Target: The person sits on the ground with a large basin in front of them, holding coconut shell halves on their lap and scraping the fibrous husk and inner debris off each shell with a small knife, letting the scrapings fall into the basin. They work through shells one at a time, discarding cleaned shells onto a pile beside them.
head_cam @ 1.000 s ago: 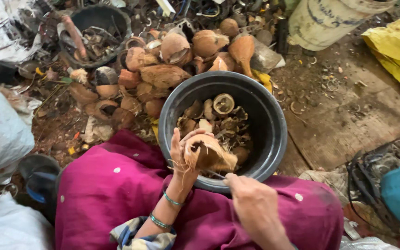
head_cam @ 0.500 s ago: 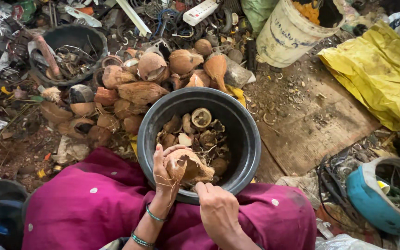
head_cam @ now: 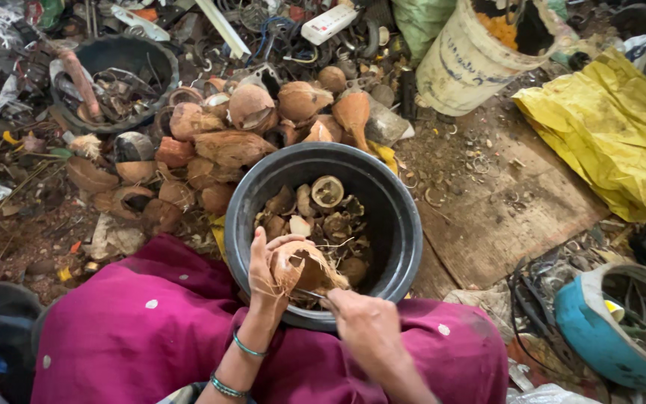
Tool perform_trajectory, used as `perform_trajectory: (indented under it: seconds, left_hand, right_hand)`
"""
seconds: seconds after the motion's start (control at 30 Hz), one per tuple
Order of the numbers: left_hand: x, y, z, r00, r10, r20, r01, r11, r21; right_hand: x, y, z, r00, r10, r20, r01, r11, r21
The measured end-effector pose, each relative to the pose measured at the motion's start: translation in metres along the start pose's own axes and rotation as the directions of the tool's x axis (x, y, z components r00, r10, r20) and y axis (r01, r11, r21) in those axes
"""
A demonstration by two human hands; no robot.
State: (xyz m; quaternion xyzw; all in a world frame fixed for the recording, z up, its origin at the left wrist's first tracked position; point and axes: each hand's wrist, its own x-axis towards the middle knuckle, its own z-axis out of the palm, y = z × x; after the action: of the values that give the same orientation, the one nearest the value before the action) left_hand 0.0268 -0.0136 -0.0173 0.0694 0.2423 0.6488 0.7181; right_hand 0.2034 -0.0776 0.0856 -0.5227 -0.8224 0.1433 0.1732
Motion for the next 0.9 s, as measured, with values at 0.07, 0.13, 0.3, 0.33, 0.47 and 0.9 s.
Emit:
perform_trajectory:
  seconds: [0.07, 0.13, 0.3, 0.33, 0.47, 0.9]
  left_hand:
    - [0.005, 0.001, -0.004, 0.993, -0.109, 0.04, 0.11, 0.994, -0.023]
    - [0.01, -0.002, -0.007, 0.983, -0.17, 0.075, 0.17, 0.985, 0.007]
    - [0.012, -0.008, -0.009, 0.982, -0.14, 0.125, 0.142, 0.99, -0.004]
    - [0.011, -0.009, -0.009, 0.984, -0.132, 0.122, 0.134, 0.991, -0.009]
    - [0.009, -0.006, -0.006, 1.0, 0.019, -0.019, -0.017, 0.993, 0.113]
    - [0.006, -0.003, 0.006, 0.884, 0.463, -0.06, -0.414, 0.836, 0.361]
  right_hand:
    - [-0.002, 0.001, -0.007, 0.997, -0.074, -0.004, 0.074, 0.997, -0.005]
    - [-0.002, 0.0, -0.009, 0.992, -0.128, -0.016, 0.127, 0.99, -0.062]
    - [-0.005, -0.013, 0.002, 0.984, -0.135, -0.114, 0.11, 0.974, -0.198]
    - [-0.007, -0.016, 0.006, 0.98, -0.124, -0.153, 0.093, 0.977, -0.194]
    - [-0.004, -0.021, 0.024, 0.981, -0.04, -0.188, 0.002, 0.98, -0.197]
    - [0.011, -0.003, 0.044, 0.968, 0.243, -0.069, -0.235, 0.966, 0.11]
